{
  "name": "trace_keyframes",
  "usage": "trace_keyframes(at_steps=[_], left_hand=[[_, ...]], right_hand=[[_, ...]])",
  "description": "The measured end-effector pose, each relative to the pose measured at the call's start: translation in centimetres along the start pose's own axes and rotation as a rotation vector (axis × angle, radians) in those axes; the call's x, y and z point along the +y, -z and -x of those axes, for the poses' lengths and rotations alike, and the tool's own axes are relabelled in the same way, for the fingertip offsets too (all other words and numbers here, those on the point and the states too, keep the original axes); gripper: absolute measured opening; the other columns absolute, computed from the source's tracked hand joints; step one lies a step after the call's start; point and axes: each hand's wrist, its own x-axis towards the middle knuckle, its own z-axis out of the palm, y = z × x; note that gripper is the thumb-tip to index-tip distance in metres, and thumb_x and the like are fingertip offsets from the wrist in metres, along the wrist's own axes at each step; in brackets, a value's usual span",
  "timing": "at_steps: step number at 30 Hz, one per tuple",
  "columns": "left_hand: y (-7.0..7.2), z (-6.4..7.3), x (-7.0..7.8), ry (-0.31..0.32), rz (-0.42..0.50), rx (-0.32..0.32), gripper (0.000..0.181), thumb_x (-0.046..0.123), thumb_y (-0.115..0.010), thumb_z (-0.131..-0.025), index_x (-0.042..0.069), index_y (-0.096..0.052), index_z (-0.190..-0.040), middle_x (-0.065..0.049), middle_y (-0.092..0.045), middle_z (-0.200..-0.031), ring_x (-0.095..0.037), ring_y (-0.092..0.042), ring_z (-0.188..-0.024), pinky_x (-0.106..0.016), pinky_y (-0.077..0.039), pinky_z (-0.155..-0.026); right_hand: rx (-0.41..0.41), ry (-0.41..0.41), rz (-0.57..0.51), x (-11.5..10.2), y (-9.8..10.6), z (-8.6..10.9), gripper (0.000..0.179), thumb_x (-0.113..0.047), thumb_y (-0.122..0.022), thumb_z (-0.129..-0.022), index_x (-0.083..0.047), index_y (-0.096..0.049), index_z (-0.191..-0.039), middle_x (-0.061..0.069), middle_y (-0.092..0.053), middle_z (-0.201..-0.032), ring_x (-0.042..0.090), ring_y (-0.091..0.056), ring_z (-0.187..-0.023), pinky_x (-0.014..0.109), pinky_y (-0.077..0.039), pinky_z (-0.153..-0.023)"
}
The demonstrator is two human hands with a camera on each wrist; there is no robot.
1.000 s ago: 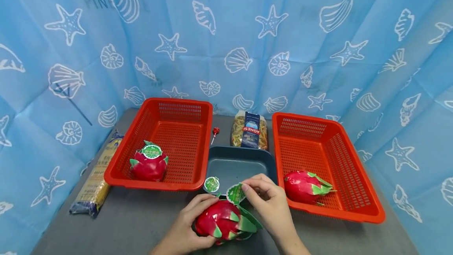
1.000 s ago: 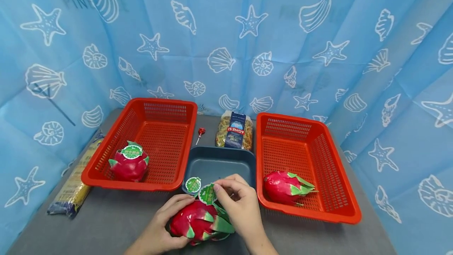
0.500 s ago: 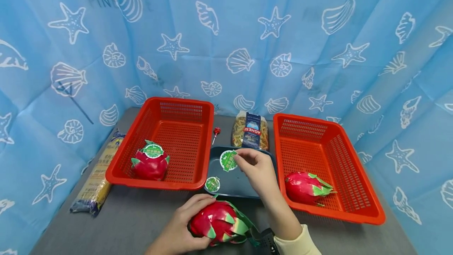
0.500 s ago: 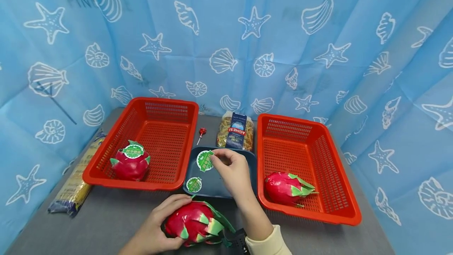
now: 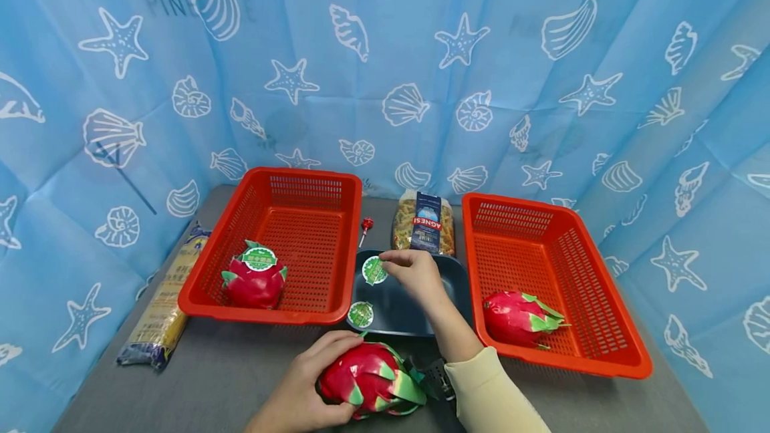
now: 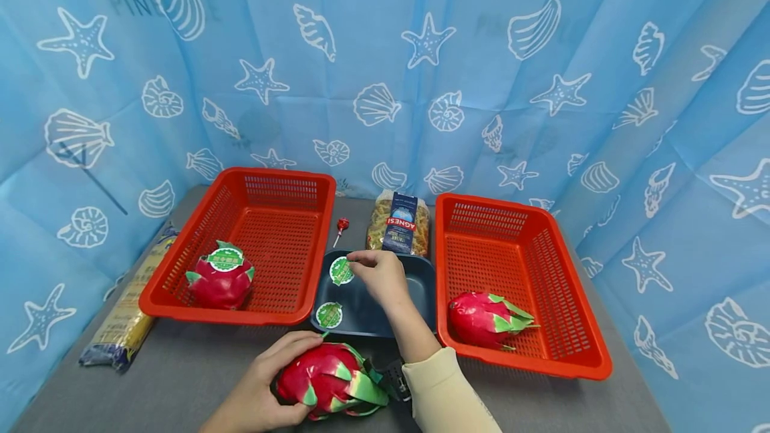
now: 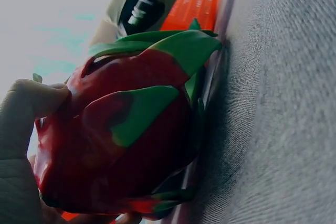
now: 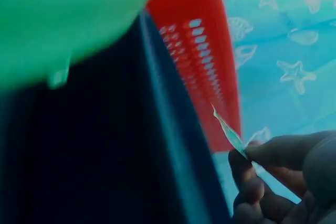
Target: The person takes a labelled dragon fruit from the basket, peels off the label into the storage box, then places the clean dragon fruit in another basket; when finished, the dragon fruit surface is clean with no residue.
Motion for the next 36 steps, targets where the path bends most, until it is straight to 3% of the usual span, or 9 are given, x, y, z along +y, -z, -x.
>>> trace_keyframes(at_steps=[4, 10, 15, 18, 23, 30, 36], left_hand=[[0.1, 0.0, 0.2, 0.036, -0.008, -0.013, 0.072, 0.021, -0.089, -0.077, 0.021, -0.059, -0.142, 0.007, -0.055, -0.138, -0.022, -0.055, -0.118, -0.031, -0.059, -0.081], [0.4, 0.0, 0.4, 0.086, 0.002, -0.035, 0.072, 0.023, -0.088, -0.078, 0.023, -0.058, -0.144, 0.008, -0.054, -0.14, -0.022, -0.055, -0.12, -0.03, -0.058, -0.083], [0.5, 0.1, 0.5, 0.116, 0.012, -0.047, 0.073, 0.024, -0.088, -0.078, 0.026, -0.058, -0.144, 0.008, -0.054, -0.14, -0.023, -0.055, -0.121, -0.029, -0.058, -0.083], [0.5, 0.1, 0.6, 0.135, 0.015, -0.055, 0.073, 0.025, -0.088, -0.078, 0.027, -0.058, -0.144, 0.008, -0.054, -0.14, -0.023, -0.054, -0.121, -0.028, -0.058, -0.082], [0.5, 0.2, 0.6, 0.14, 0.013, -0.054, 0.073, 0.025, -0.088, -0.077, 0.026, -0.058, -0.144, 0.007, -0.054, -0.14, -0.023, -0.055, -0.121, -0.028, -0.057, -0.082], [0.5, 0.1, 0.5, 0.125, 0.011, -0.053, 0.072, 0.024, -0.087, -0.078, 0.027, -0.057, -0.144, 0.007, -0.053, -0.14, -0.023, -0.055, -0.121, -0.028, -0.058, -0.083], [0.5, 0.1, 0.3, 0.128, 0.021, -0.05, 0.073, 0.021, -0.087, -0.079, 0.029, -0.057, -0.145, 0.007, -0.053, -0.14, -0.024, -0.054, -0.121, -0.029, -0.058, -0.083]], right_hand=[[-0.037, -0.017, 0.077, 0.8, -0.5, -0.7, 0.014, -0.011, -0.073, -0.094, -0.009, -0.081, -0.106, 0.005, -0.076, -0.102, 0.02, -0.069, -0.091, 0.04, -0.057, -0.078], [-0.117, 0.015, 0.238, 2.0, -1.5, -1.4, 0.015, -0.01, -0.075, -0.092, -0.008, -0.08, -0.106, 0.002, -0.076, -0.091, 0.013, -0.068, -0.08, 0.032, -0.055, -0.069], [-0.157, 0.008, 0.279, 2.2, -1.9, -1.5, 0.016, -0.007, -0.073, -0.092, -0.006, -0.079, -0.107, 0.004, -0.076, -0.092, 0.014, -0.068, -0.078, 0.032, -0.055, -0.068], [-0.191, 0.016, 0.302, 2.3, -1.9, -1.5, 0.02, -0.006, -0.072, -0.093, -0.005, -0.077, -0.113, 0.006, -0.076, -0.099, 0.018, -0.069, -0.085, 0.035, -0.056, -0.073], [-0.234, 0.106, 0.422, 2.3, -1.9, -1.1, 0.024, -0.008, -0.07, -0.095, -0.006, -0.076, -0.118, 0.009, -0.075, -0.111, 0.026, -0.069, -0.103, 0.045, -0.056, -0.086], [-0.317, 0.28, 0.579, 2.7, -2.0, -1.1, 0.022, -0.006, -0.068, -0.095, -0.005, -0.077, -0.115, 0.015, -0.067, -0.119, 0.032, -0.063, -0.11, 0.051, -0.051, -0.095], [-0.344, 0.276, 0.609, 2.9, -2.2, -1.0, 0.024, -0.009, -0.069, -0.095, -0.008, -0.078, -0.117, 0.015, -0.057, -0.116, 0.031, -0.054, -0.106, 0.049, -0.048, -0.092]])
